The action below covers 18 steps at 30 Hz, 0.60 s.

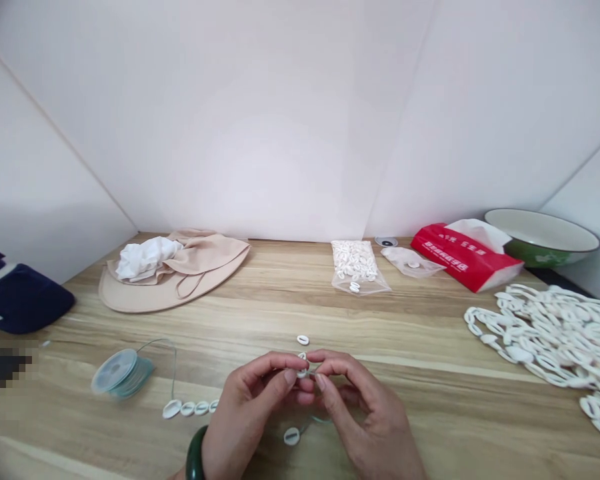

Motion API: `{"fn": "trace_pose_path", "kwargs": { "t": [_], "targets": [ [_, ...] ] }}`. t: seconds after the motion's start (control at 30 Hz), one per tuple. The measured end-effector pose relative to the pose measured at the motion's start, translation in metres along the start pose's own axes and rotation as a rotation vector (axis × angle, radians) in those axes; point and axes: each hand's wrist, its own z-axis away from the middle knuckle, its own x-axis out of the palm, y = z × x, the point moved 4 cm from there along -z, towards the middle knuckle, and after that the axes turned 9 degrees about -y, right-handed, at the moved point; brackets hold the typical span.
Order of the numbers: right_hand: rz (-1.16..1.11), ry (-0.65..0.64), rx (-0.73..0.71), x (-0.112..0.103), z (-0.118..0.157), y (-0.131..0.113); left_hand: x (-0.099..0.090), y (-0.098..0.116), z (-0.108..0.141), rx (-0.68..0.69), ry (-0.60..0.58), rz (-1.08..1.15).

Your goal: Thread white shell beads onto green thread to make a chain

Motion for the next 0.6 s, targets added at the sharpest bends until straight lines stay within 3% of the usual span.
{"fn": "trace_pose_path", "kwargs": {
  "t": [0.23, 0.6],
  "targets": [
    [0.026, 0.002, -0.026, 0.0046, -0.0008, -0.0069, -0.0015, -0.0023, 0.0017, 0.081, -0.004, -0.077],
    [-0.079, -0.005, 0.034, -0.0017, 0.0006, -0.0017, -0.0030, -0.0034, -0.0002, -0.007, -0.024, -0.039]
  ]
}}
